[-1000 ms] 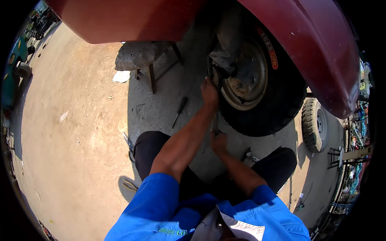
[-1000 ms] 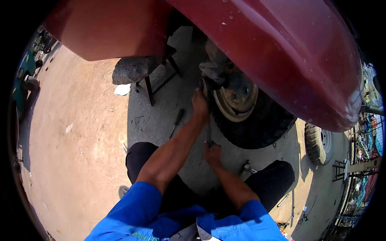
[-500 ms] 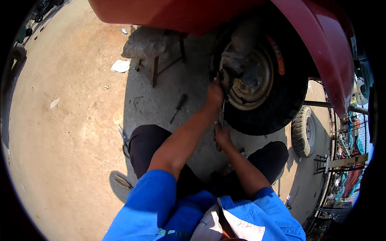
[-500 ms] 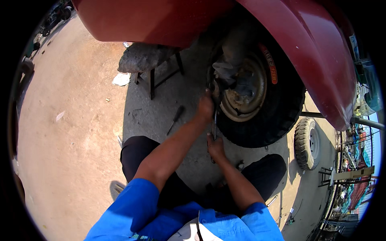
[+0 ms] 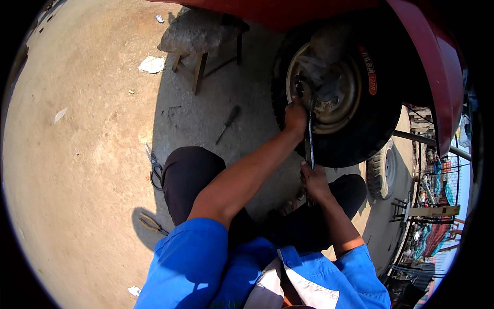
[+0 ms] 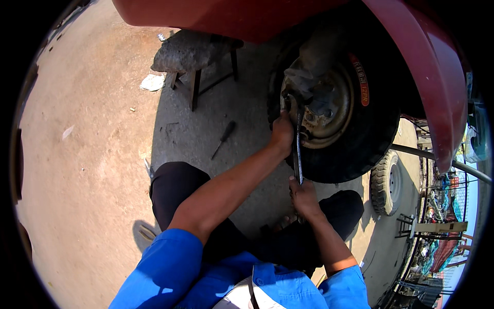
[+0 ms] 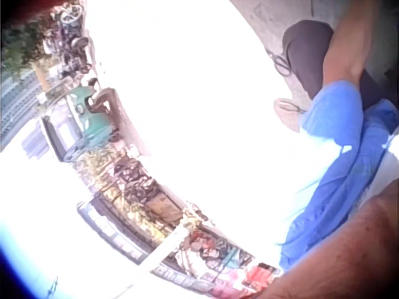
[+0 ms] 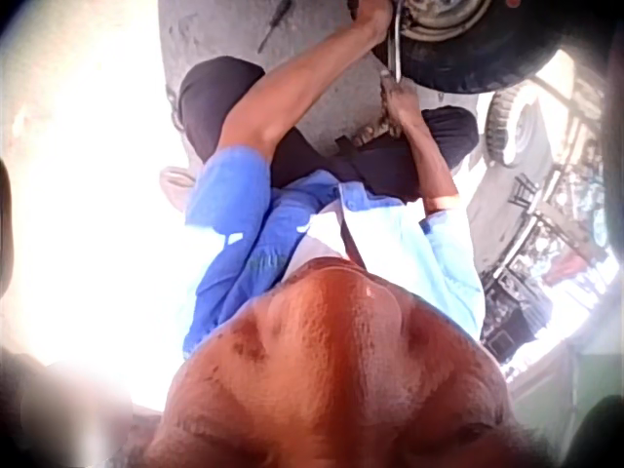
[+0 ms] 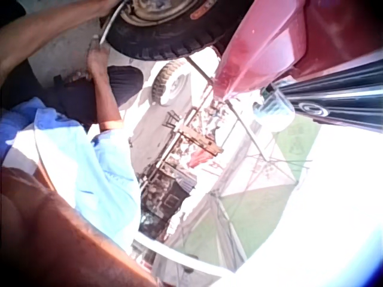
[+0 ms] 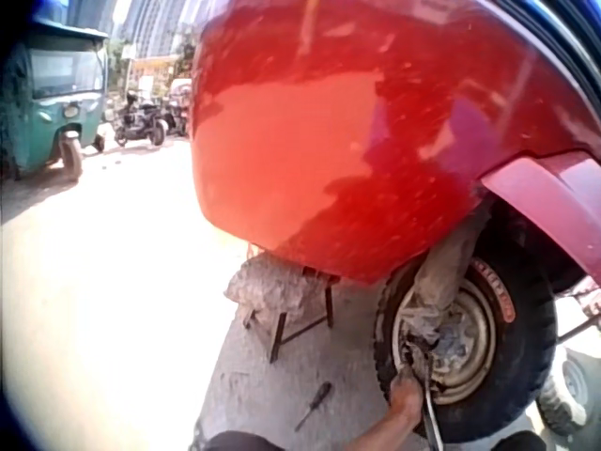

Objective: The person uses a wrench to loosen and remove bolts from the wheel hub of a red three-wheeled vehicle. They work on the wheel assembly while sitting on the ground, assisted by another person who is also working on the vehicle.

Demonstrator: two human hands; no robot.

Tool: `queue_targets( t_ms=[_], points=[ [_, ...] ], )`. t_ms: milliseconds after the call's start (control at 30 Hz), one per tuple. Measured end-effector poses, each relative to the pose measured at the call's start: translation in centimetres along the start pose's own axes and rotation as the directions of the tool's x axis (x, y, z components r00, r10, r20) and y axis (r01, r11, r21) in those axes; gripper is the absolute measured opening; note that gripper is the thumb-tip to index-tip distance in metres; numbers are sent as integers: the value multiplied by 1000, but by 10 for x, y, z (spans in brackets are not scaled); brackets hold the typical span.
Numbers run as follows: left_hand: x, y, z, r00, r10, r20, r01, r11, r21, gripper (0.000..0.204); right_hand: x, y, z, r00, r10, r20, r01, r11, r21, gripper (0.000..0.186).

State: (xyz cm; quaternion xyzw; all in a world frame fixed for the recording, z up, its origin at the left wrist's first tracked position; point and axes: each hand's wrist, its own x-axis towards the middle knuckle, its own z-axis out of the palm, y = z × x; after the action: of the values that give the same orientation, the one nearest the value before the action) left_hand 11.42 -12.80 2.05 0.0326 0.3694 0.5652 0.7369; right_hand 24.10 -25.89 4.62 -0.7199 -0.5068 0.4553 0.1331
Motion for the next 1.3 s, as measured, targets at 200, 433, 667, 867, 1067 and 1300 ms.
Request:
queue_targets(
  t_ms=[200,433,667,867,1067,1300],
  points=[
    [35,-13,-2,983,166,-84,-166,986,3,64,-20,-56,-35,994,36,108,-20,990,-140,37],
    [15,0,12,975,183,-126,-184,983,1,65,-43,-104,-63,976,153,156,-121,972,-200,30],
    [21,0,17,954,256,-155,-266,962,-52,67,-61,-145,-71,980,169,110,-142,966,-217,33],
    [16,1,19,956,249,-156,-241,968,66,66,-66,-158,-74,977,165,137,-137,971,-194,29],
    [2,10,25,955,230,-190,-219,973,79,63,-65,-166,-77,970,140,200,-107,980,-167,28],
    [7,6,27,944,233,-233,-219,972,86,62,-69,-171,-75,971,152,185,-126,982,-143,27]
  ],
)
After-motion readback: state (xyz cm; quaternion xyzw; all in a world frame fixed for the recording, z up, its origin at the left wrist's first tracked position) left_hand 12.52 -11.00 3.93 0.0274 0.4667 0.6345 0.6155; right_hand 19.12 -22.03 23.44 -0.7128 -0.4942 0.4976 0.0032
